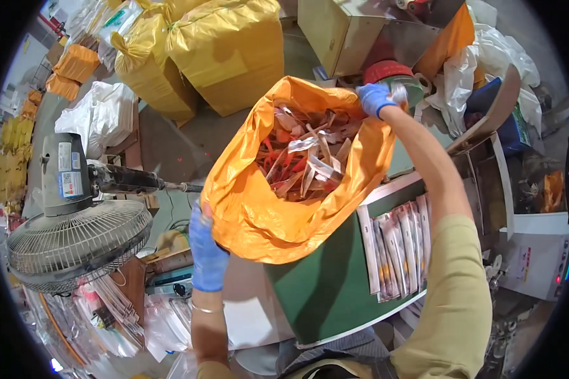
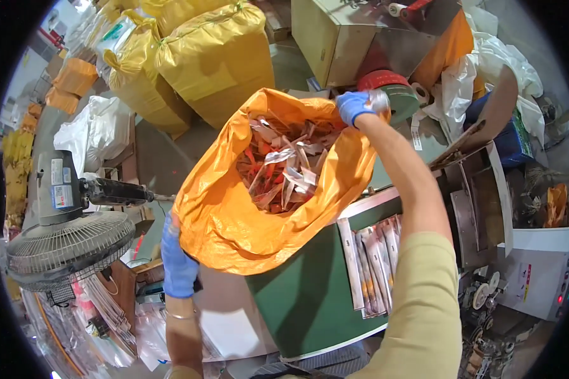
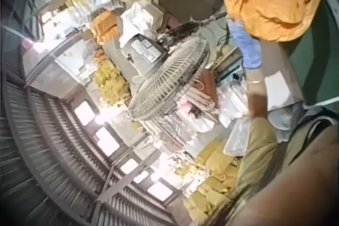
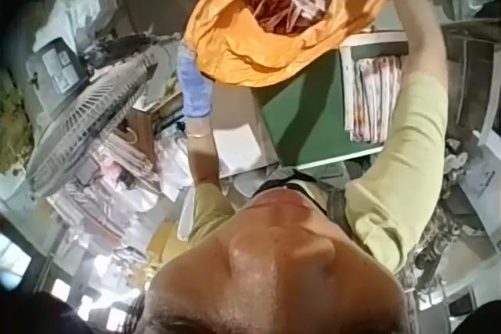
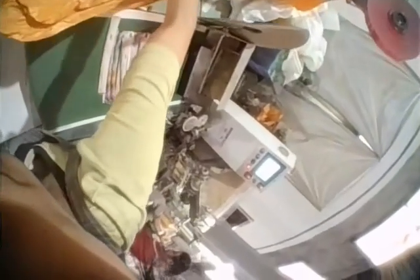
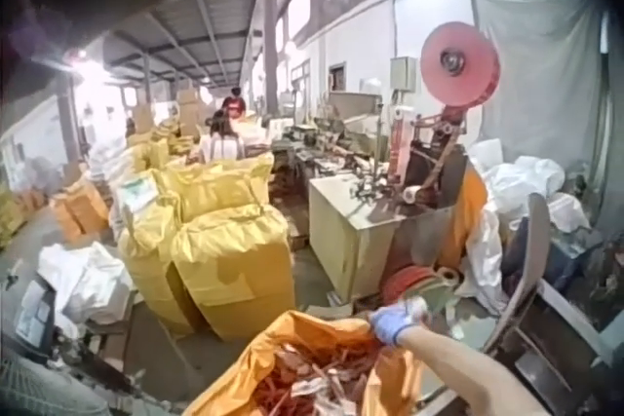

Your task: Packaging thin manufactured items into plastic bags, sealing them with a heat sealer, and organizing bundles.

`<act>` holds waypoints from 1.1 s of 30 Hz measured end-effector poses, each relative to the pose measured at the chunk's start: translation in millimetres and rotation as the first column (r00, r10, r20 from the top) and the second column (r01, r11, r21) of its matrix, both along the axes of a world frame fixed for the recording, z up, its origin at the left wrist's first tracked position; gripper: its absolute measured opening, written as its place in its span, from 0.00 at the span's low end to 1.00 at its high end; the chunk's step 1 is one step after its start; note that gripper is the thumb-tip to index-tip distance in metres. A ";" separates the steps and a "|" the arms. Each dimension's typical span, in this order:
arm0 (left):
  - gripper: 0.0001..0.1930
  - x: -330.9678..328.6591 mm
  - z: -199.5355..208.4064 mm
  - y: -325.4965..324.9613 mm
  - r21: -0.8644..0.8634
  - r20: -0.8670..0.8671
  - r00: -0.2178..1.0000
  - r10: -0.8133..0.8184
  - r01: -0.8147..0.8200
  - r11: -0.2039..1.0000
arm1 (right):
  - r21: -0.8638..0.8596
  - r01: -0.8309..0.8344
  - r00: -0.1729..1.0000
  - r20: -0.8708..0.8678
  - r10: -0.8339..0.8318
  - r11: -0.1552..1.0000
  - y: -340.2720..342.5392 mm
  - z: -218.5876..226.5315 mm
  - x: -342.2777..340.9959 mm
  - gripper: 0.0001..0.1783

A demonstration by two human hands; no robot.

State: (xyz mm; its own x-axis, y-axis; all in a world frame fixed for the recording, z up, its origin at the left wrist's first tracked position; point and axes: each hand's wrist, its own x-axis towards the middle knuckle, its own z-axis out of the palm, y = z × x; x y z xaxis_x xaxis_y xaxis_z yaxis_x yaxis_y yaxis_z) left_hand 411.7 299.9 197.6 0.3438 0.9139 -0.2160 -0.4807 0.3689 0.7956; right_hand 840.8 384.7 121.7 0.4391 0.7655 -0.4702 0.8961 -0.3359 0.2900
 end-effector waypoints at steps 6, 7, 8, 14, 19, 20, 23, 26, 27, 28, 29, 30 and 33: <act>0.14 40.0 53.4 28.7 0.485 -0.439 0.882 0.170 0.074 0.872 | 0.779 0.028 1.000 -0.025 -0.013 0.627 5.3 56.5 42.9 0.06; 0.14 42.3 63.4 18.2 0.398 -0.352 0.924 0.147 0.006 0.917 | 0.784 0.038 0.999 -0.031 -0.022 0.619 -5.5 58.5 52.0 0.08; 0.15 40.3 70.5 6.7 0.304 -0.267 0.951 0.154 -0.068 0.950 | 0.794 0.041 0.999 -0.041 -0.014 0.607 -11.9 57.9 53.4 0.10; 0.19 4.8 -4.9 -7.4 -0.016 -0.183 0.975 0.122 -0.127 0.992 | 0.523 0.143 0.987 -0.011 -0.161 0.840 -93.3 28.3 11.3 0.43; 0.20 10.8 -3.3 -16.2 0.191 -0.375 0.927 0.024 0.052 0.980 | 0.456 0.267 0.896 -0.443 -0.044 0.849 -114.5 21.9 -9.8 0.25; 0.20 13.1 -3.3 -18.0 0.018 -0.217 0.976 0.017 -0.014 1.000 | 0.501 0.135 0.896 -0.430 0.111 0.855 -107.3 47.4 -39.9 0.24; 0.21 13.9 12.4 -17.5 -0.013 -0.216 0.976 0.034 -0.038 0.999 | 0.628 -0.142 0.826 -0.350 0.441 0.765 -82.1 65.9 -128.6 0.14; 0.19 4.1 25.3 -9.8 0.442 -0.668 0.729 0.150 0.227 0.867 | 0.540 0.275 0.551 -0.766 0.330 0.795 -108.7 60.6 -210.6 0.33; 0.19 16.6 40.9 -19.1 0.312 -0.502 0.860 0.094 0.079 0.947 | 0.687 0.493 0.505 -0.725 0.468 0.534 -135.7 50.9 -217.6 0.28; 0.20 28.0 51.4 -28.2 0.135 -0.318 0.944 0.088 -0.047 0.990 | 0.733 0.543 0.574 -0.680 0.457 0.410 -160.9 39.9 -203.8 0.27; 0.24 18.3 33.0 -36.5 0.438 -0.632 0.737 0.241 0.083 0.895 | 0.776 0.567 0.645 -0.627 0.438 0.276 -193.2 29.6 -185.2 0.26; 0.24 7.1 36.2 -55.6 0.449 -0.614 0.748 0.250 0.071 0.891 | 0.876 0.462 0.823 -0.483 0.299 0.142 -227.6 15.6 -171.7 0.24; 0.34 33.6 12.1 -143.1 0.653 -0.755 0.334 0.564 0.446 0.611 | 0.808 0.546 0.821 -0.462 -0.335 0.224 -375.5 -43.9 -67.0 0.23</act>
